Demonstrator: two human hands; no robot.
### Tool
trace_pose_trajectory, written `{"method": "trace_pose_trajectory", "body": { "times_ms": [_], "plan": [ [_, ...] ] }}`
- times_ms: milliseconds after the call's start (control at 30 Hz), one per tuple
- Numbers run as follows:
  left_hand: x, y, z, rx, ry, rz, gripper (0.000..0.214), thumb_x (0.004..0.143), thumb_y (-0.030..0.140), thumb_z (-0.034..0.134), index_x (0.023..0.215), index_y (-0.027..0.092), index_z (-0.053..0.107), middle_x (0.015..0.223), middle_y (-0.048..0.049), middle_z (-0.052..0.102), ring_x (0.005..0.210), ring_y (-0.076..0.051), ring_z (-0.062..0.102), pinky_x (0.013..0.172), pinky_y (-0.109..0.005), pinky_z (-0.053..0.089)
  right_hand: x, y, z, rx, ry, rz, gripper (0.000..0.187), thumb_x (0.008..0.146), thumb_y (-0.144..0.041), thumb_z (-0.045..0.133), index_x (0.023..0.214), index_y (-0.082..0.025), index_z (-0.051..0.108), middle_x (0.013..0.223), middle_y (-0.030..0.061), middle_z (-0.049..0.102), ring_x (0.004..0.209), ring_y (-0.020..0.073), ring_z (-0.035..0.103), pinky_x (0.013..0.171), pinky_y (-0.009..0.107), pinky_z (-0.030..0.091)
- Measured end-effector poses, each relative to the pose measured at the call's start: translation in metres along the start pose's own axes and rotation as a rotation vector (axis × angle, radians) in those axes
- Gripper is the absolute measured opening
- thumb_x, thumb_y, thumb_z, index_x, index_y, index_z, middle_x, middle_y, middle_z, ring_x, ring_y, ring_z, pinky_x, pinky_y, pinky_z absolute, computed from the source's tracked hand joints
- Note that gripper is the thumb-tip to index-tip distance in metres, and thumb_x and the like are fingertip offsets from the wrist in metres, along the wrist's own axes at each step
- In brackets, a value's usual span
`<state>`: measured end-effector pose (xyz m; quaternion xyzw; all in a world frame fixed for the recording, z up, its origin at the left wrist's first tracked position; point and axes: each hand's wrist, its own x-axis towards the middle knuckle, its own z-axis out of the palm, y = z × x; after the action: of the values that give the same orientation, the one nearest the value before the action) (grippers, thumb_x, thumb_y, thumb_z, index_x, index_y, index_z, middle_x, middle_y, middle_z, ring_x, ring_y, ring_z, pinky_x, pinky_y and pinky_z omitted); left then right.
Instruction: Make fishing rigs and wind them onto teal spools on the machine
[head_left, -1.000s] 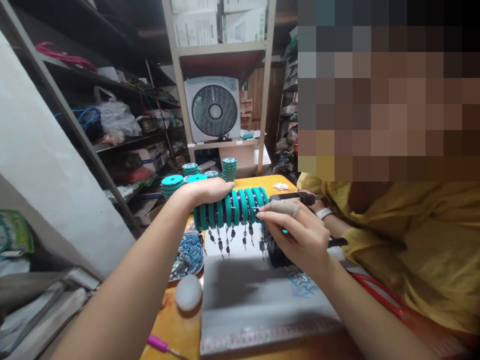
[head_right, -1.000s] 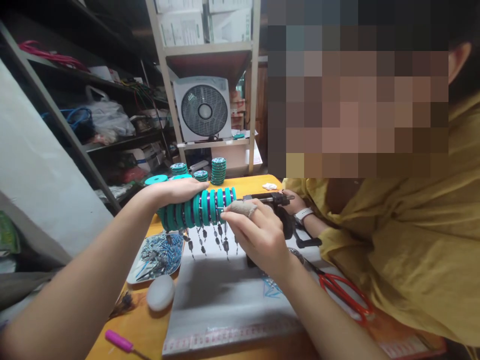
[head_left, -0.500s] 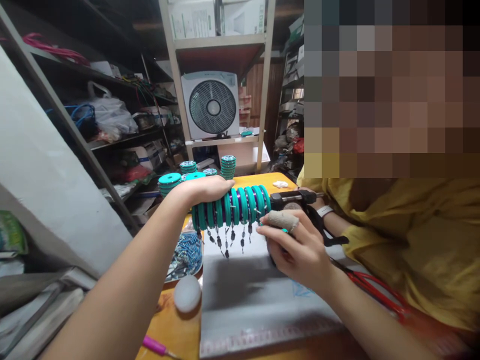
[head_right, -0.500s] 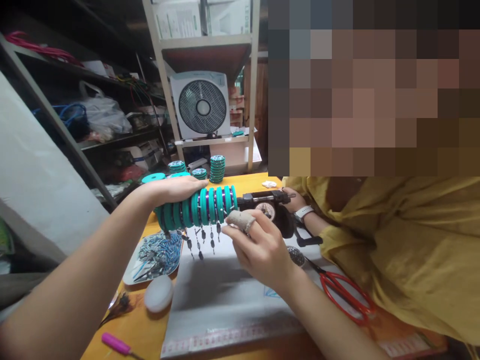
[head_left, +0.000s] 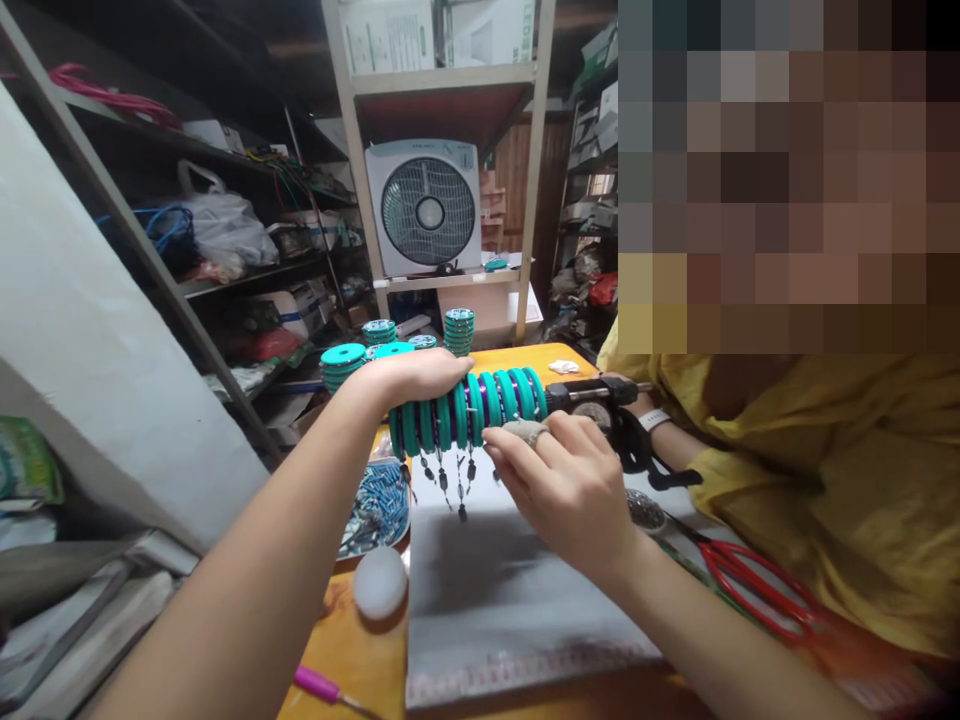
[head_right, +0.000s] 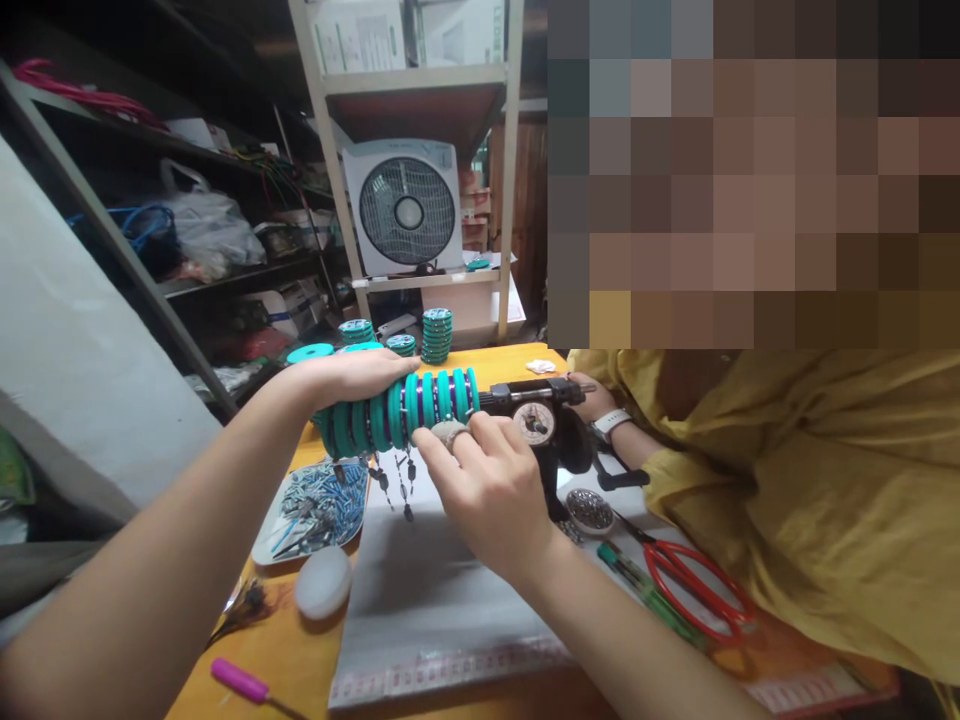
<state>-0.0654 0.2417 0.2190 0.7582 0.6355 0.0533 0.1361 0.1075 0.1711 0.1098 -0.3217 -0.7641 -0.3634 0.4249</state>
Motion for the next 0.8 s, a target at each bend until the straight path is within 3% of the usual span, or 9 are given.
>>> {"method": "trace_pose_trajectory", "body": {
  "times_ms": [400,667,800],
  "plan": [
    [0.0003,-0.0009,-0.0012,0.026,-0.008,0.018,0.059,0.091,0.058,0.031,0.116,0.017,0.065,0.139,-0.0132,0.058,0.119,-0.03,0.059,0.097,-0.037,0.045,0.0084,-0.0075,-0.0031,0.161,0.0,0.076,0.016,0.084,-0.012,0.06,0.085,-0.015,0.076,0.06,0.0045,0.049,0.066,0.0202,0.046,0.064,0.032,0.043],
    [0.0004,-0.0023,-0.0005,-0.003,0.011,0.013,0.06,0.09,0.059,0.032,0.122,0.019,0.064,0.143,-0.0129,0.054,0.123,-0.03,0.057,0.098,-0.039,0.045,0.0053,-0.0037,-0.0012,0.122,-0.011,0.046,0.015,0.087,-0.016,0.061,0.083,-0.017,0.075,0.061,0.0034,0.051,0.062,0.0187,0.048,0.059,0.031,0.037],
    [0.0027,-0.003,0.0007,-0.04,0.034,-0.008,0.055,0.089,0.057,0.037,0.115,0.02,0.068,0.138,-0.0135,0.058,0.118,-0.031,0.061,0.093,-0.042,0.048,0.0044,-0.0009,-0.0017,0.114,0.003,0.013,0.013,0.086,-0.017,0.061,0.08,-0.016,0.073,0.058,0.0022,0.052,0.057,0.0172,0.048,0.055,0.032,0.034]
  ]
}}
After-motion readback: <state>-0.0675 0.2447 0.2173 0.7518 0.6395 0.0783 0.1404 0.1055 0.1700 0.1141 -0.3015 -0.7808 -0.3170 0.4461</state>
